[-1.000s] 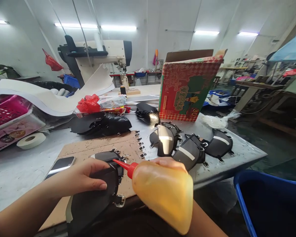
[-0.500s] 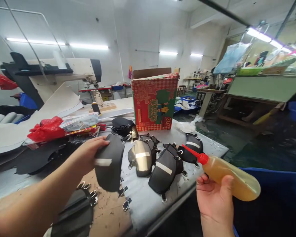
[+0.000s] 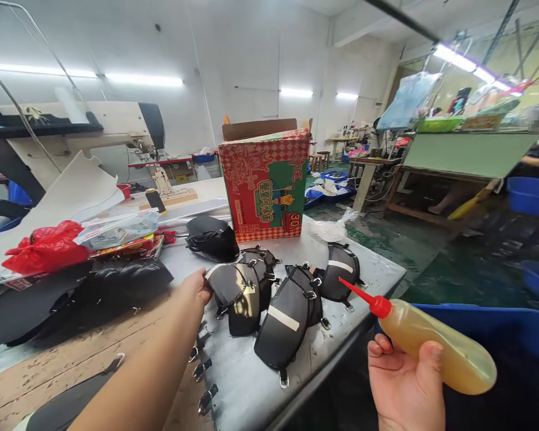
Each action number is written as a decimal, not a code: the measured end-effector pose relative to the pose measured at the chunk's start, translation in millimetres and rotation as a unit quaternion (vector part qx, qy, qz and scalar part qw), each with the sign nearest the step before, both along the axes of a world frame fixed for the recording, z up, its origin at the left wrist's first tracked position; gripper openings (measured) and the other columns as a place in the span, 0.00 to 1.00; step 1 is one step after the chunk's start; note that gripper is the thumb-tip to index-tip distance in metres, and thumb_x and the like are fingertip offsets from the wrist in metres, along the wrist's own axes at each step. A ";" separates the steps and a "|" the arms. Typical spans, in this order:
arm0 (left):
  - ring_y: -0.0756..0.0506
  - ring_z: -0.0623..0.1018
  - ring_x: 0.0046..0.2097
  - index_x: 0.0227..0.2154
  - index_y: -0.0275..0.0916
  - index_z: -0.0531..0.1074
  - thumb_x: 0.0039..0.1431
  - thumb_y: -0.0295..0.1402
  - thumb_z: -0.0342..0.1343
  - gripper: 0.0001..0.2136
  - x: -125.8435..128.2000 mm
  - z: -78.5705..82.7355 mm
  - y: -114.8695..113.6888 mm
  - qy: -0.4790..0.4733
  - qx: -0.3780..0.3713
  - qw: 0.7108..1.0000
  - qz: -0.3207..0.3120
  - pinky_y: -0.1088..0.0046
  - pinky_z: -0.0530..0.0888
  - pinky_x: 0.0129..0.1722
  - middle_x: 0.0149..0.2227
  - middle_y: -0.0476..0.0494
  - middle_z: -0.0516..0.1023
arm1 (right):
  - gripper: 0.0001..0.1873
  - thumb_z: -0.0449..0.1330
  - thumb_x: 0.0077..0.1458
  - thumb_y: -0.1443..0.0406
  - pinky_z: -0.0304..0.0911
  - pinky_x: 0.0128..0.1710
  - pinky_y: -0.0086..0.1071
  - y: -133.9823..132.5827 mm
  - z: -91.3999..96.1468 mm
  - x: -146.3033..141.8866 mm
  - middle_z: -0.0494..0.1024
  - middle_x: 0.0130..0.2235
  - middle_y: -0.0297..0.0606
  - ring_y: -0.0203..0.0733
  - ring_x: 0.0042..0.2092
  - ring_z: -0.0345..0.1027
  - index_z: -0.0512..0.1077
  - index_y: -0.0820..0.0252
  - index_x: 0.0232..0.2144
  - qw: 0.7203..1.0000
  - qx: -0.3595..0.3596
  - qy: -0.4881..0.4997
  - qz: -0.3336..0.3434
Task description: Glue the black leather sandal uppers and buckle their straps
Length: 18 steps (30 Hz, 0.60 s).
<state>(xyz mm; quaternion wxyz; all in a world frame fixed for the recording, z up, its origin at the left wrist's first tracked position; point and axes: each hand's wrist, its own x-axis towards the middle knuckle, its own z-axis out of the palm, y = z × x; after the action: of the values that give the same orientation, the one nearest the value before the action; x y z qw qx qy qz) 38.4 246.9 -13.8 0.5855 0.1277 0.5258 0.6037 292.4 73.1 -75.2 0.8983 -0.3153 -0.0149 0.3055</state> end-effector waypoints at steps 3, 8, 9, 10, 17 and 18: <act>0.46 0.74 0.39 0.46 0.36 0.65 0.59 0.35 0.51 0.14 -1.9 -4.1 -4.8 0.025 -0.027 0.999 0.017 0.64 0.74 0.36 0.44 0.41 0.71 | 0.35 0.73 0.12 0.51 0.60 0.13 0.23 2.4 4.0 -6.2 0.68 0.21 0.25 0.31 0.19 0.59 0.70 0.58 0.28 1.000 0.004 0.006 0.011; 0.42 0.72 0.47 0.47 0.36 0.65 0.58 0.31 0.52 0.14 -10.5 9.5 -53.3 0.063 -0.001 0.998 0.003 0.62 0.72 0.43 0.50 0.37 0.68 | 0.33 0.73 0.14 0.50 0.59 0.12 0.24 -0.6 13.2 -21.2 0.66 0.22 0.27 0.30 0.19 0.55 0.71 0.57 0.27 0.999 0.016 -0.026 0.031; 0.42 0.72 0.48 0.46 0.36 0.67 0.56 0.28 0.54 0.14 -18.2 14.6 -68.9 0.072 0.017 0.997 -0.007 0.65 0.71 0.45 0.50 0.37 0.69 | 0.32 0.74 0.14 0.51 0.58 0.11 0.24 -3.2 15.5 -25.0 0.66 0.23 0.28 0.30 0.19 0.55 0.71 0.56 0.26 0.998 0.021 -0.038 0.035; 0.43 0.71 0.49 0.43 0.37 0.69 0.52 0.25 0.56 0.14 -29.1 20.4 -85.0 0.078 0.040 0.996 -0.018 0.68 0.70 0.47 0.49 0.37 0.70 | 0.31 0.74 0.13 0.51 0.57 0.11 0.24 -6.3 17.7 -29.0 0.65 0.24 0.29 0.30 0.20 0.55 0.72 0.55 0.26 0.997 0.024 -0.052 0.044; 0.38 0.73 0.47 0.36 0.42 0.75 0.38 0.38 0.65 0.18 -164.7 44.2 -172.4 0.578 0.063 0.792 -0.185 0.65 0.66 0.50 0.41 0.43 0.77 | 0.27 0.71 0.22 0.46 0.52 0.13 0.27 -21.3 25.7 -63.9 0.67 0.28 0.31 0.31 0.22 0.56 0.74 0.49 0.28 0.976 -0.003 -0.157 0.154; 0.36 0.72 0.49 0.36 0.42 0.75 0.35 0.40 0.66 0.20 -181.3 40.1 -179.1 0.623 0.035 0.754 -0.205 0.63 0.64 0.51 0.42 0.41 0.77 | 0.28 0.71 0.21 0.46 0.52 0.13 0.26 -21.4 26.7 -72.1 0.67 0.29 0.32 0.32 0.22 0.56 0.74 0.51 0.28 0.973 -0.002 -0.153 0.171</act>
<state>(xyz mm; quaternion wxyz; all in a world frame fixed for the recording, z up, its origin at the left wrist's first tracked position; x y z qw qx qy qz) -142.8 67.9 26.3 0.2333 0.6005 0.7141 0.2738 220.3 51.7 -48.5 0.8194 -0.3529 -0.2054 0.4023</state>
